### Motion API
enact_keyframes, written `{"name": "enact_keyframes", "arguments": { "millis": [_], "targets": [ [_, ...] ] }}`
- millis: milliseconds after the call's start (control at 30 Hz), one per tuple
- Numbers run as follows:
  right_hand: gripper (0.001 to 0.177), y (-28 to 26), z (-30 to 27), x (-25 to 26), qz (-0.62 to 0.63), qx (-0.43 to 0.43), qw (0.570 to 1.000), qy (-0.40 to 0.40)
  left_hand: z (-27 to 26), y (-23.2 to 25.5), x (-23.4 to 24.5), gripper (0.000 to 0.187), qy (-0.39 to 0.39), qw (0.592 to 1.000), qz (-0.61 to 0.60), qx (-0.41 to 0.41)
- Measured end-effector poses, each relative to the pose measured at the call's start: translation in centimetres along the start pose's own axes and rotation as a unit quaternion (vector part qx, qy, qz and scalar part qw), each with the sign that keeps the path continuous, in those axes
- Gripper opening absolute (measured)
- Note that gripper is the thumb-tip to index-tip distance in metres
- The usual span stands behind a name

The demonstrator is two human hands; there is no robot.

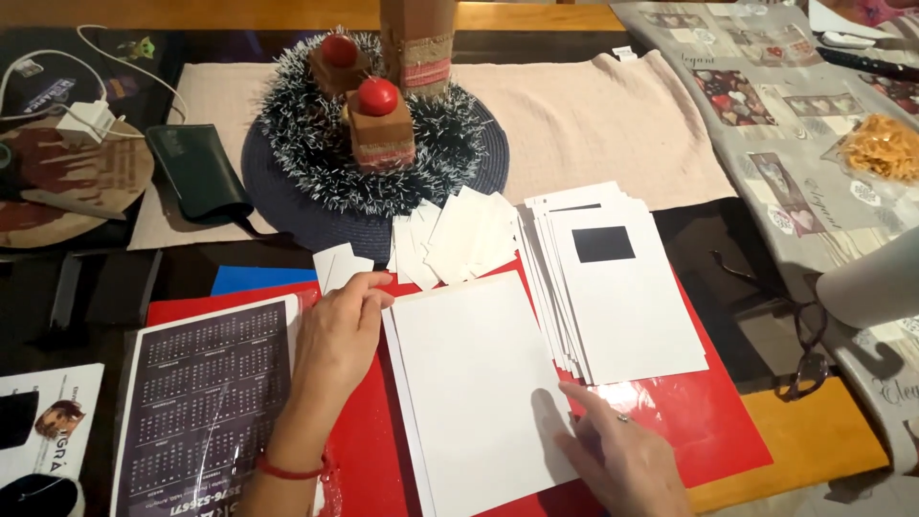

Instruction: Peeling small black stickers from a sheet and applying them to white cards

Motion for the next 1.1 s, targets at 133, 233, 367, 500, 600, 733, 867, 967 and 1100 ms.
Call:
{"name": "enact_keyframes", "arguments": {
  "millis": [133, 233, 367, 500, 600, 733, 867, 967, 1100],
  "targets": [
    [0.059, -0.2, 0.1, 0.1, 0.012, 0.023, 0.999, 0.029, 0.1, -0.3, -0.2, 0.034, 0.009, 1.0, 0.016, -0.009],
    [0.065, -0.4, 0.2, 0.3, -0.001, 0.006, 1.0, -0.007, 0.1, -0.2, -0.2, 0.036, -0.016, 1.0, 0.002, 0.017],
    [0.062, 0.6, 0.6, -0.5, -0.011, 0.082, 0.993, 0.079, 0.0, 0.0, 0.1, 0.033, 0.018, 1.0, -0.005, -0.007],
    [0.059, -0.6, 0.9, 1.9, -0.038, 0.196, 0.955, 0.22, -0.7, 2.3, 3.7, 0.031, 0.162, 0.952, -0.247, 0.082],
    [0.046, -4.7, 1.2, 5.7, -0.029, 0.352, 0.894, 0.276, -1.0, 1.7, 5.5, 0.031, 0.286, 0.861, -0.395, 0.143],
    [0.039, -12.4, 4.6, 7.3, -0.103, 0.437, 0.843, 0.297, 0.0, -1.4, 4.5, 0.022, 0.356, 0.836, -0.417, 0.02],
    [0.023, -20.6, 9.4, 5.0, -0.07, 0.564, 0.773, 0.282, 0.7, -2.6, 3.3, 0.024, 0.333, 0.839, -0.428, 0.04],
    [0.035, -25.2, 13.3, 0.9, -0.103, 0.577, 0.764, 0.271, 0.8, -2.5, 3.0, 0.026, 0.329, 0.834, -0.44, 0.047],
    [0.067, -27.7, 16.6, -3.1, -0.198, 0.52, 0.796, 0.237, 0.5, -2.0, 3.0, 0.028, 0.32, 0.818, -0.475, 0.058]
  ]
}}
Point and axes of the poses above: each hand's wrist, its own z-axis towards the middle knuckle, its own x-axis out of the back of the hand, y = z × x, the point moved 3 cm from there along z, towards the middle knuckle, and after that the axes turned 4 degrees about y, right-handed, at the moved point
